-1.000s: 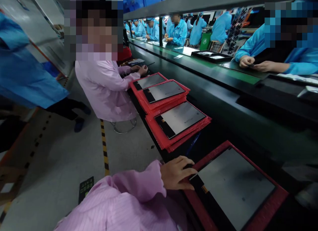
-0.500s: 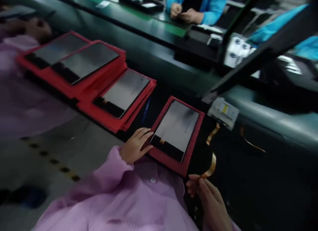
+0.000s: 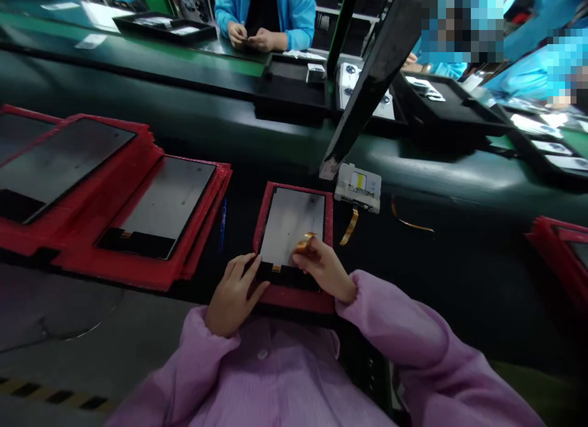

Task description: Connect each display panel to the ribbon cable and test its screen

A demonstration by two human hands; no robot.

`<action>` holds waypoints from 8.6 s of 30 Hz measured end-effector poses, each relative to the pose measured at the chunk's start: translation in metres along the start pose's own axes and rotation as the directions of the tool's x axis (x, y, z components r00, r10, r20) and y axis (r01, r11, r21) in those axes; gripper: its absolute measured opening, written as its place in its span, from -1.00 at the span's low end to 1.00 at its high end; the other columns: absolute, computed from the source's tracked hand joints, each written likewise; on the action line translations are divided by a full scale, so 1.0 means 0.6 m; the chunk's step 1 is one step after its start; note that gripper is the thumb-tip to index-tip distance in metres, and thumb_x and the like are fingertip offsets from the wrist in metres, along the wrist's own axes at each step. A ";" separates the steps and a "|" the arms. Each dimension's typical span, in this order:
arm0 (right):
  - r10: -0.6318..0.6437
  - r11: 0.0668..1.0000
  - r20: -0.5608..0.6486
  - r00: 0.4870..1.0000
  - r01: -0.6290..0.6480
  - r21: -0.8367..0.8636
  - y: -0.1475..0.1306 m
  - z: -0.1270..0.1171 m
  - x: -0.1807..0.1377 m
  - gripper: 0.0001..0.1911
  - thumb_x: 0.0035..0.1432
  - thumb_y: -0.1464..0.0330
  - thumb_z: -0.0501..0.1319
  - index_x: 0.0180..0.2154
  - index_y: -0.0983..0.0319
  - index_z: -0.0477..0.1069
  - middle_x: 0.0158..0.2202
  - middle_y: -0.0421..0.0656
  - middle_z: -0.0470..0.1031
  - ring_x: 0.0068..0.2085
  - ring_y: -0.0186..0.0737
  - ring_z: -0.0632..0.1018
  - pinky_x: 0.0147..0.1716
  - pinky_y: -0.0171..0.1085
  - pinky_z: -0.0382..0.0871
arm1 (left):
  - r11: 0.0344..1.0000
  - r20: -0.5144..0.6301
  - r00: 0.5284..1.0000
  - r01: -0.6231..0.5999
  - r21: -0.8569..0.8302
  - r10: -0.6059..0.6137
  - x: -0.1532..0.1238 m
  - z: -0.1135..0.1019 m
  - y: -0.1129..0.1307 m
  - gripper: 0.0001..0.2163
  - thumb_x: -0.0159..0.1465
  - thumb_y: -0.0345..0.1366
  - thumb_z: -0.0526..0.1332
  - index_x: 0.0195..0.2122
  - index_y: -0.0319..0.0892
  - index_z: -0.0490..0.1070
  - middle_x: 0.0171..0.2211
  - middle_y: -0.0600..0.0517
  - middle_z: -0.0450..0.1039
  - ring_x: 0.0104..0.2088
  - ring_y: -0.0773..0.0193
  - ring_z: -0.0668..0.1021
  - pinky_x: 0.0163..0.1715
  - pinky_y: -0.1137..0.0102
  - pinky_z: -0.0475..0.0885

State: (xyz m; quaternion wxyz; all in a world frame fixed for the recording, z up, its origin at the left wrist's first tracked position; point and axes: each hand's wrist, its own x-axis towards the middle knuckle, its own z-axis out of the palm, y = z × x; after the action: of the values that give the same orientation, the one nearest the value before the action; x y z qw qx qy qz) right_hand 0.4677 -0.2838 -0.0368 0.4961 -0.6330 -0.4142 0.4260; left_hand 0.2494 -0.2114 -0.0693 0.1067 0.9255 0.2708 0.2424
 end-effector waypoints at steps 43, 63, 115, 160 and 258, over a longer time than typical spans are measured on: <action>-0.282 0.901 0.068 0.957 0.288 -0.325 0.025 -0.002 0.029 -0.92 0.28 0.42 0.16 -0.24 0.21 0.44 -0.24 -0.18 0.56 -0.17 -0.24 0.58 -0.15 -0.23 0.47 | 0.993 0.026 0.994 0.110 -0.043 -0.109 0.023 0.015 0.056 -0.68 0.28 -0.26 0.25 0.04 -0.22 0.36 0.07 -0.18 0.41 0.08 0.01 0.44 0.10 0.07 0.39; -0.246 0.926 0.001 0.969 0.235 -0.297 0.025 0.002 0.026 -0.90 0.23 0.42 0.22 -0.19 0.24 0.47 -0.23 -0.17 0.58 -0.19 -0.26 0.59 -0.16 -0.25 0.48 | 0.992 0.073 0.990 0.121 0.033 -0.124 0.024 0.016 0.059 -0.44 0.27 -0.22 0.24 0.26 -0.31 0.21 0.15 -0.30 0.30 0.12 -0.09 0.40 0.11 0.04 0.36; -0.417 0.769 0.165 0.894 0.444 -0.461 0.021 0.000 0.020 -0.87 0.24 0.50 0.24 -0.20 0.23 0.55 -0.28 -0.26 0.63 -0.23 -0.33 0.60 -0.21 -0.35 0.50 | 0.992 -0.052 0.992 0.112 -0.055 -0.115 0.020 0.017 0.053 -0.76 0.21 -0.29 0.30 -0.08 -0.03 0.43 -0.05 -0.06 0.50 -0.01 0.00 0.54 -0.02 0.02 0.49; -0.349 0.816 0.137 0.927 0.373 -0.441 0.016 -0.003 0.031 -0.85 0.13 0.28 0.25 -0.31 -0.13 0.57 -0.31 -0.19 0.66 -0.25 0.10 0.67 -0.28 -0.04 0.61 | 0.989 -0.074 0.988 0.139 0.050 -0.136 0.020 0.025 0.056 -0.70 0.41 -0.13 0.02 -0.05 -0.14 0.47 -0.07 0.01 0.51 -0.01 0.26 0.52 0.04 0.32 0.51; -0.401 0.784 0.167 0.901 0.431 -0.447 0.022 0.003 0.023 -0.88 0.22 0.50 0.24 -0.29 0.17 0.51 -0.24 -0.25 0.62 -0.18 -0.27 0.62 -0.11 -0.27 0.51 | 0.986 0.026 0.988 0.154 -0.063 -0.153 0.018 0.016 0.053 -0.67 0.26 -0.27 0.27 0.05 -0.12 0.37 0.08 -0.09 0.44 0.07 -0.02 0.48 0.05 0.00 0.43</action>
State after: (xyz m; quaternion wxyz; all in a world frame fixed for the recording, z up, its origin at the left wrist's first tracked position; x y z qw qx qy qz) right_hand 0.4717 -0.2723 -0.0520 0.3945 -0.6141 -0.6500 0.2114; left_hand 0.2762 -0.2325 -0.0628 0.1577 0.9005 0.3322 0.2322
